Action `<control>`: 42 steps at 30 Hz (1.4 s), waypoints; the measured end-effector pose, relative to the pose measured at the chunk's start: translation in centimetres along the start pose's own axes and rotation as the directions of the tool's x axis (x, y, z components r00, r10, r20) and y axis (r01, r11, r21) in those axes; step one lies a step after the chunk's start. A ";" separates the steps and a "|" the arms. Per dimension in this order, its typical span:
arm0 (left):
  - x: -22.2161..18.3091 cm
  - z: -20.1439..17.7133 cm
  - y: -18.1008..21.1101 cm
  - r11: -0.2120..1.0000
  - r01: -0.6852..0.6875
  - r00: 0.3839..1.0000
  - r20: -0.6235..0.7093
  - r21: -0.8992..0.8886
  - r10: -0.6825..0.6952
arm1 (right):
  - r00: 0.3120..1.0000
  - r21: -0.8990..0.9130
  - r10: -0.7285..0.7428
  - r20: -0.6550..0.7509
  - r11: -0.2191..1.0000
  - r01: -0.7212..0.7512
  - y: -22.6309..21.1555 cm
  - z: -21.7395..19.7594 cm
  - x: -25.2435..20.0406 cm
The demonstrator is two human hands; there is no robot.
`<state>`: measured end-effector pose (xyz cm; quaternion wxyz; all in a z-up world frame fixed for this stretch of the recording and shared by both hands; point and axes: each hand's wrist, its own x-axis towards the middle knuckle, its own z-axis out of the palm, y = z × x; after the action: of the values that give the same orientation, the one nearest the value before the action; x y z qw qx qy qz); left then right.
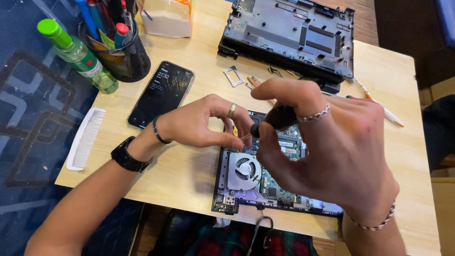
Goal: Unscrewing and removing internal components from a laptop motherboard using a screwdriver.
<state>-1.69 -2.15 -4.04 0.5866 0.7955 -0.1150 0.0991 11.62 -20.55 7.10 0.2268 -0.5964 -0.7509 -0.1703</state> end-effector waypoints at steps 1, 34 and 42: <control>-0.1 0.1 -0.2 1.000 0.002 1.000 -0.002 0.000 -0.002 | 1.000 0.002 -0.002 0.001 1.000 0.002 0.0 0.0 0.0; -0.3 -0.3 -2.1 0.933 0.162 0.987 -0.048 0.321 -0.154 | 0.972 0.297 0.233 -0.036 0.931 -0.212 3.4 -3.5 -1.5; -0.4 0.1 -1.7 0.655 0.299 0.921 -0.031 0.694 -0.389 | 0.930 0.348 0.365 -0.039 0.878 -0.329 3.8 -3.7 -2.4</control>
<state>-1.57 -1.71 -5.69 0.2503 0.9666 0.0476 -0.0267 16.28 -23.59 8.90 0.3906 -0.6643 -0.6367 -0.0270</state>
